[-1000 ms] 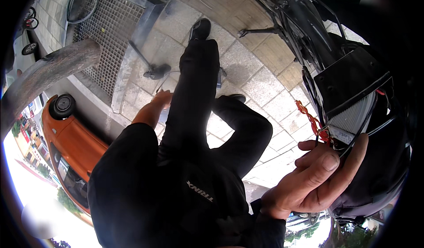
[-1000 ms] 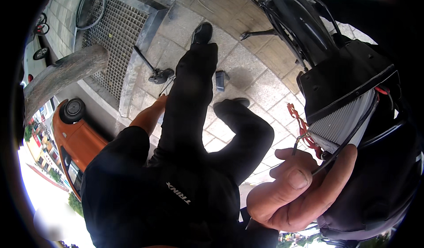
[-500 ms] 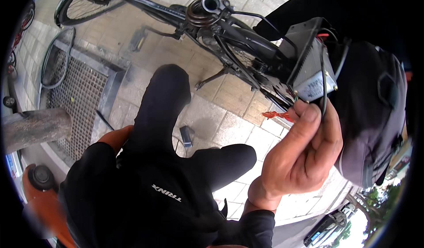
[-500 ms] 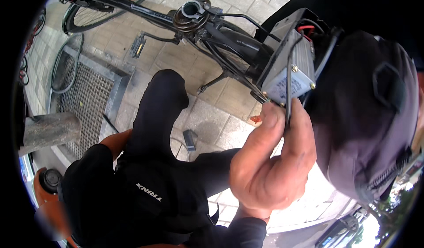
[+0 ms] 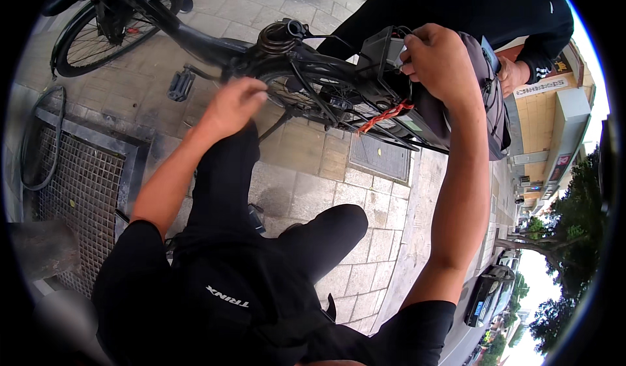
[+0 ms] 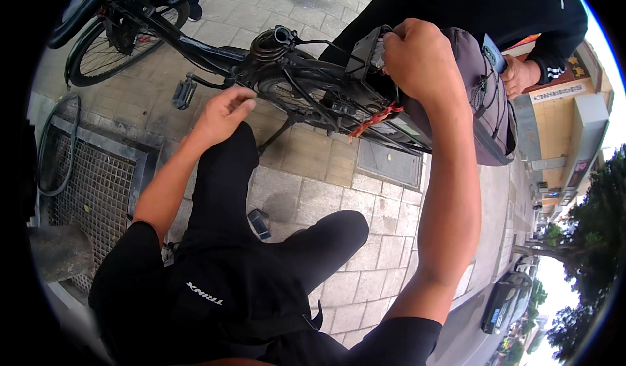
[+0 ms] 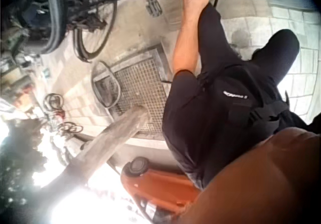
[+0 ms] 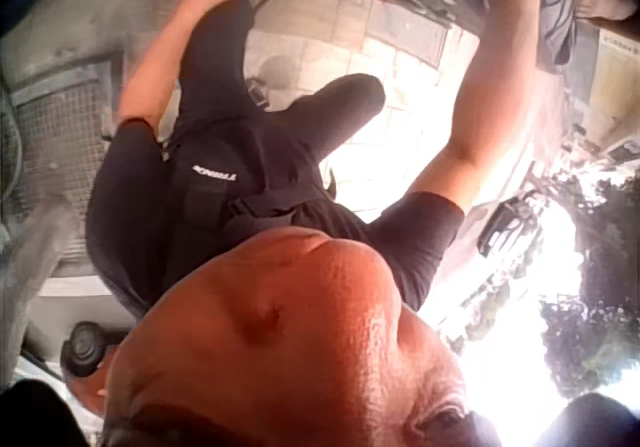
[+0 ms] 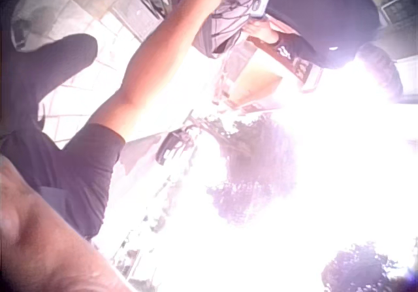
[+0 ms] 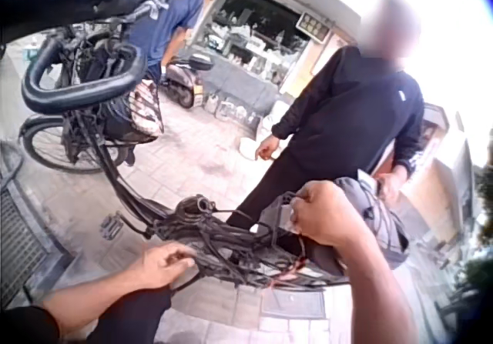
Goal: The person kneels on the sidewalk and works on the electrical components of a bicycle. They handle wires and a small electronic box attached to the frame, connecting and adjusting the wiring while another person stands nearby.
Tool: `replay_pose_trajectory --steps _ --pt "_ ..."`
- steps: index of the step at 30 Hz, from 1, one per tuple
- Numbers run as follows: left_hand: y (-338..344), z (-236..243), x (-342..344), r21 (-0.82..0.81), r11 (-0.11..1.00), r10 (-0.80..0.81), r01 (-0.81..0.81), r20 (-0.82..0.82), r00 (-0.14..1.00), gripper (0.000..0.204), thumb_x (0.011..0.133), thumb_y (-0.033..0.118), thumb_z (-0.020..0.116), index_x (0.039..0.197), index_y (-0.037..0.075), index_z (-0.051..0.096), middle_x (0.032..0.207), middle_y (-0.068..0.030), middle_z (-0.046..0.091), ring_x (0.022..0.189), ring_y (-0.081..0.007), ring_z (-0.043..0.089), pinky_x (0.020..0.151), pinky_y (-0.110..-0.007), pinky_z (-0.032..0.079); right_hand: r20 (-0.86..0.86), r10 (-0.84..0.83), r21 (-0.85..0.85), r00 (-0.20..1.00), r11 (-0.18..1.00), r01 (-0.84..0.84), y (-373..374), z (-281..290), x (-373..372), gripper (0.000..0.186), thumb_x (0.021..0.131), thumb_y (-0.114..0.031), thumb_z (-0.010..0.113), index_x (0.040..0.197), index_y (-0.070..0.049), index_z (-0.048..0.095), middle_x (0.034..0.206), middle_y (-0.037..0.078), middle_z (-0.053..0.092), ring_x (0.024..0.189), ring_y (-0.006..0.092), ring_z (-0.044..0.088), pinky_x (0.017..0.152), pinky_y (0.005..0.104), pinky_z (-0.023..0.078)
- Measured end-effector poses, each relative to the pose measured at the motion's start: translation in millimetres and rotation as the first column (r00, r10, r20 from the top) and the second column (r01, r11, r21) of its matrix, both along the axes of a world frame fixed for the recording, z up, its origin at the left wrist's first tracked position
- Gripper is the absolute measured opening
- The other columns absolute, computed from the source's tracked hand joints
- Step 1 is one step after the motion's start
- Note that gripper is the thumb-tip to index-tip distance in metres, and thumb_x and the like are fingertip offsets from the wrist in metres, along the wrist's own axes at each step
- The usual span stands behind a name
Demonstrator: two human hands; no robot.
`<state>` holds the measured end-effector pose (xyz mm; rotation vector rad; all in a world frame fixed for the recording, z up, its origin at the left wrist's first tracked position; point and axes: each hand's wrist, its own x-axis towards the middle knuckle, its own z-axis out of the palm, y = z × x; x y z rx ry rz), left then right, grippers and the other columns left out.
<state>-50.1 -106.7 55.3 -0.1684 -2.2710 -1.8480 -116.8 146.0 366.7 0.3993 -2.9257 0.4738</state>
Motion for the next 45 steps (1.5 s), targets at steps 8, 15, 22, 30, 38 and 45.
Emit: replay_pose_trajectory --steps 8,15,22,30,38,45 --pt "102 127 -85 0.196 0.956 -0.132 0.220 -0.382 0.915 0.041 0.097 0.018 0.079 0.135 0.005 0.068 0.120 -0.0087 0.073 0.094 -0.0122 0.070 0.083 -0.028 0.057 0.195 -0.058 -0.221 0.979 0.970 0.101 -8 29 -34 0.029 0.103 -0.014 0.063 0.115 0.012 0.068 0.093 0.017 0.077 0.073 0.0236 0.077 0.066 0.0322 0.067" --pt "107 179 -130 0.025 0.962 -0.236 0.273 -0.431 0.871 0.043 0.100 0.021 0.076 0.139 0.006 0.065 0.126 -0.0064 0.071 0.086 -0.0102 0.064 0.079 -0.029 0.056 0.264 -0.002 -0.256 0.964 0.964 0.072 -5 44 -55 0.025 0.101 -0.011 0.062 0.107 0.012 0.067 0.094 0.019 0.077 0.074 0.0279 0.078 0.064 0.0355 0.068" --pt "123 181 -150 0.072 0.978 -0.125 0.194 -0.541 0.832 0.028 0.103 0.019 0.069 0.123 0.000 0.066 0.105 -0.0112 0.076 0.093 -0.0160 0.072 0.083 -0.033 0.057 0.310 -0.047 -0.159 0.950 0.982 0.101 -11 59 -90 0.022 0.099 -0.009 0.062 0.103 0.012 0.068 0.096 0.019 0.076 0.074 0.0268 0.077 0.063 0.0362 0.068" --pt "137 176 -140 0.264 0.944 -0.040 0.199 -0.508 0.861 0.020 0.098 0.009 0.072 0.115 0.002 0.065 0.107 -0.0097 0.073 0.090 -0.0170 0.072 0.079 -0.032 0.058 0.446 0.065 -0.214 0.893 0.976 0.036 3 65 -106 0.025 0.097 -0.010 0.066 0.108 0.012 0.067 0.094 0.020 0.074 0.072 0.0270 0.075 0.060 0.0370 0.067" --pt "140 151 -136 0.268 0.940 -0.040 0.212 -0.530 0.847 0.019 0.094 0.005 0.077 0.111 0.004 0.069 0.127 -0.0112 0.066 0.114 -0.0191 0.067 0.090 -0.033 0.058 0.442 0.099 -0.272 0.892 0.962 0.028 2 62 -107 0.027 0.096 -0.014 0.067 0.107 0.011 0.068 0.093 0.019 0.074 0.068 0.0259 0.074 0.059 0.0364 0.067" --pt "147 164 -122 0.168 0.986 0.081 0.012 -0.533 0.842 0.019 0.087 0.007 0.084 0.100 0.004 0.070 0.115 -0.0110 0.070 0.106 -0.0215 0.070 0.085 -0.032 0.061 0.468 0.166 -0.351 0.868 0.936 0.010 1 62 -100 0.027 0.096 -0.014 0.069 0.106 0.011 0.068 0.092 0.019 0.073 0.072 0.0276 0.076 0.060 0.0373 0.067"
